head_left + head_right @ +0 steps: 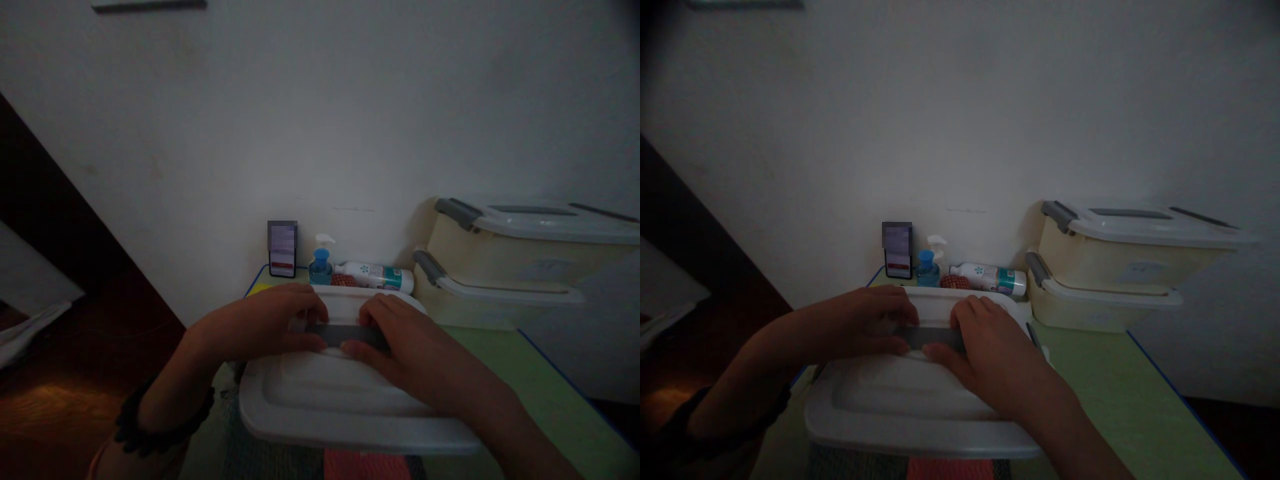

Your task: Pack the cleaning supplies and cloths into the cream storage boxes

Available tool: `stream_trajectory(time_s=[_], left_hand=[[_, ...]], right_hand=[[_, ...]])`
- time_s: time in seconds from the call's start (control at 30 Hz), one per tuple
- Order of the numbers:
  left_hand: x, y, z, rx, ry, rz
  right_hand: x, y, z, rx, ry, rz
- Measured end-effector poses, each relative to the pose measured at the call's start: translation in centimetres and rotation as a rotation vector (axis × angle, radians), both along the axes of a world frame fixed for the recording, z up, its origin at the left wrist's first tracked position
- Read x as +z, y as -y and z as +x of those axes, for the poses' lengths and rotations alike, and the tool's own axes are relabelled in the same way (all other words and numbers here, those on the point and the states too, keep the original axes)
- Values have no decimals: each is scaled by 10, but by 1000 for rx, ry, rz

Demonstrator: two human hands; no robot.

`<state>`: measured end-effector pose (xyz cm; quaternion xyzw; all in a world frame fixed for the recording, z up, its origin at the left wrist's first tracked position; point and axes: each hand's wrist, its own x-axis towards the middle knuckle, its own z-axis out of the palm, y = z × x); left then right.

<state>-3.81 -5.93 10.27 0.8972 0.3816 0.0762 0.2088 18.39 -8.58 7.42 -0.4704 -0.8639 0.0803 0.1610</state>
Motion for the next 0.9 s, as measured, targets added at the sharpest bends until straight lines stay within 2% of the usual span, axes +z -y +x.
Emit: stream_trajectory(time_s=[0.27, 0.4, 0.53, 0.63, 0.7, 0.9], left_hand=[[1, 6, 4, 11, -6, 41], [-1, 1, 7, -16, -21, 37], [-4, -5, 9, -39, -10, 50], [-6, -9, 9, -43, -10, 35], [-6, -11, 7, -39, -8, 9], [-7, -12, 1, 13, 16, -47]], right_hand=[[3, -8, 0, 1, -3, 11], [2, -12, 3, -47, -47, -47], [2, -18, 11, -25, -215, -248], [3, -24, 18, 84, -338, -470], [4, -28, 19, 145, -333, -536], [2, -28, 16, 164, -278, -439]])
